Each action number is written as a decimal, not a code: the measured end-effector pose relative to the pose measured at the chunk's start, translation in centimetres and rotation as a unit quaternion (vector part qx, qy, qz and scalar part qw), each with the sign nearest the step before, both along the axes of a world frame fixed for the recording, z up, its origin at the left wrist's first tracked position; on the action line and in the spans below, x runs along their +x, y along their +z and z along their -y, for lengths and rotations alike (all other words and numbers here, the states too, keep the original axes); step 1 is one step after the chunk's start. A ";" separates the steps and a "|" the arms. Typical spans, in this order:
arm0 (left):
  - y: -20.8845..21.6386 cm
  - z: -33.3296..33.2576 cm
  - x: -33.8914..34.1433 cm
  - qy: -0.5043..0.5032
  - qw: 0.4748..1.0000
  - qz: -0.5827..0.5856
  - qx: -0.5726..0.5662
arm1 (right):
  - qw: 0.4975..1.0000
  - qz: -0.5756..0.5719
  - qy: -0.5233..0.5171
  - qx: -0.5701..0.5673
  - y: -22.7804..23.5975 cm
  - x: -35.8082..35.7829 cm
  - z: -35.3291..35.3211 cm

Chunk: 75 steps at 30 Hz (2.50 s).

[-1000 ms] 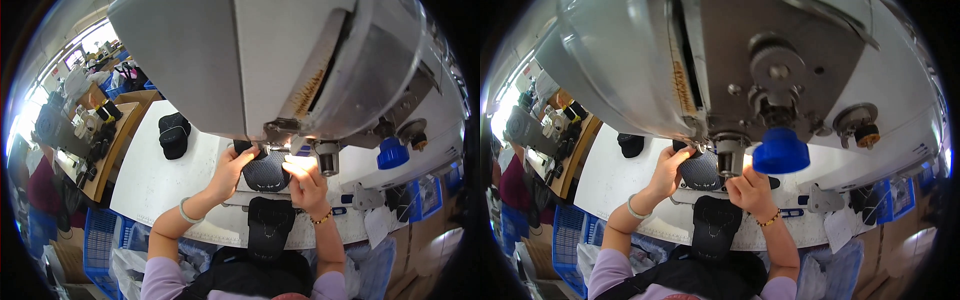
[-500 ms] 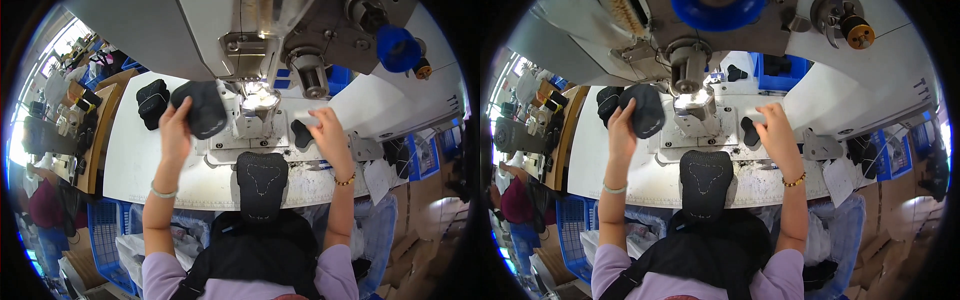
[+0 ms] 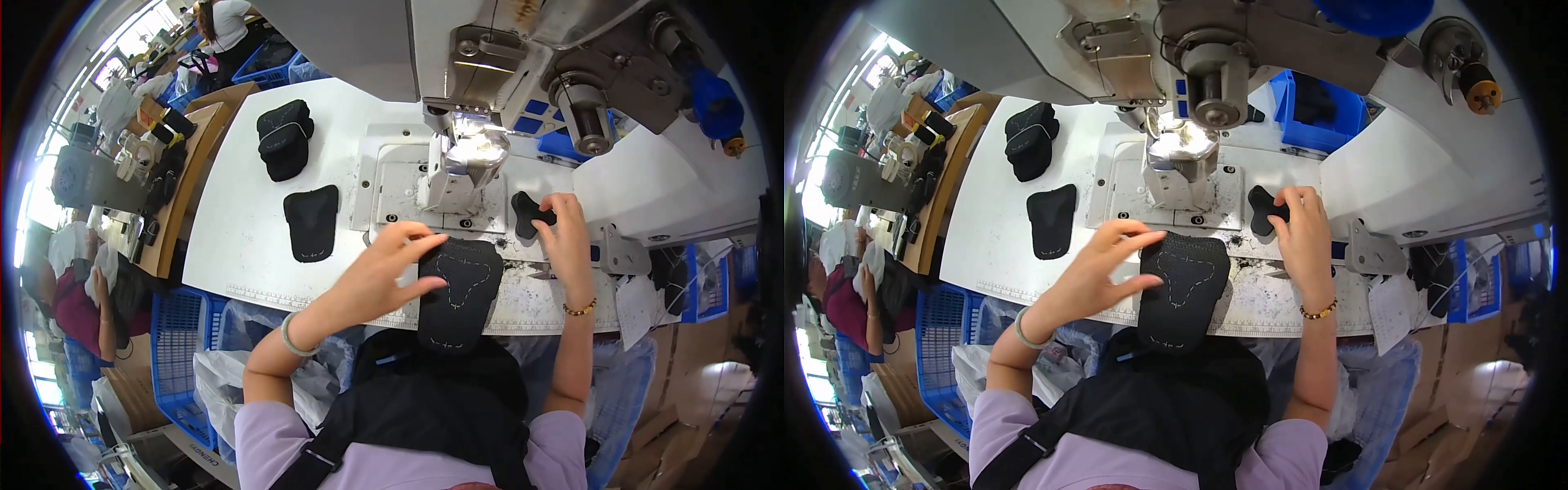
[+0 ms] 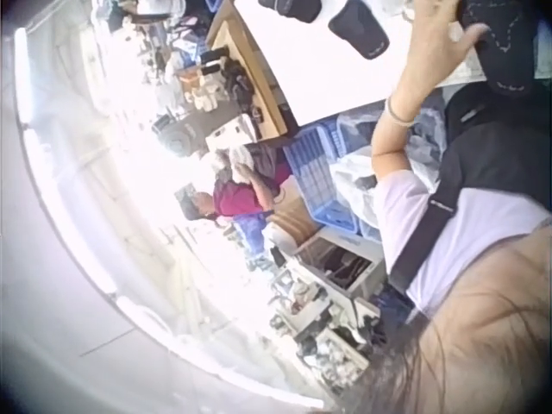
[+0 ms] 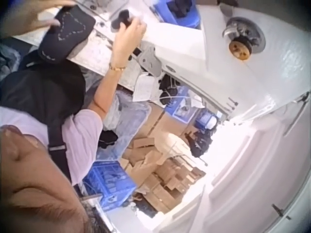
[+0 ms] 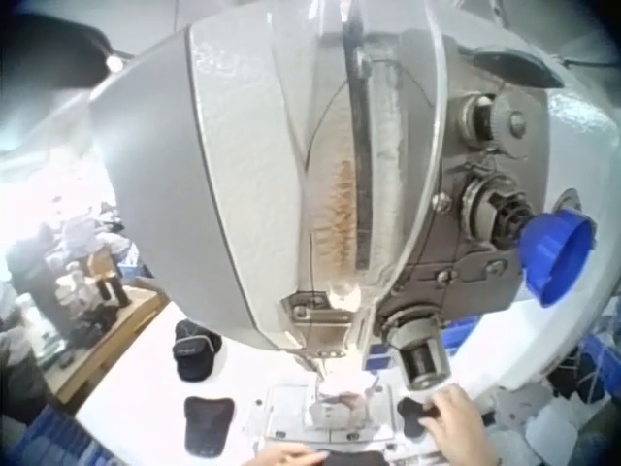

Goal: Sewing various pieces of fabric and material to assemble shoe uppers using an industrial sewing machine.

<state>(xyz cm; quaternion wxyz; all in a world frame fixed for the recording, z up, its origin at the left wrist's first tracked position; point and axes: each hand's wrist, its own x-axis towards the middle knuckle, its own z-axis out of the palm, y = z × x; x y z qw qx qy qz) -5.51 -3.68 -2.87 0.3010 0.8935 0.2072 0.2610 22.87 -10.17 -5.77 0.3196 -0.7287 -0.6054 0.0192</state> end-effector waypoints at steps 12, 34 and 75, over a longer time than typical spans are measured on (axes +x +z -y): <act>-0.9 -0.9 2.3 -0.017 0.988 -0.037 0.147 | 0.915 -0.383 0.004 0.128 -0.4 -1.7 0.5; 1.9 -2.0 3.0 -0.034 0.822 0.262 -0.504 | 0.894 -0.427 0.085 0.108 5.3 -10.4 -0.1; 3.3 -1.1 3.8 0.093 0.805 0.337 -0.479 | 0.831 0.270 0.207 0.440 3.2 -6.5 -2.5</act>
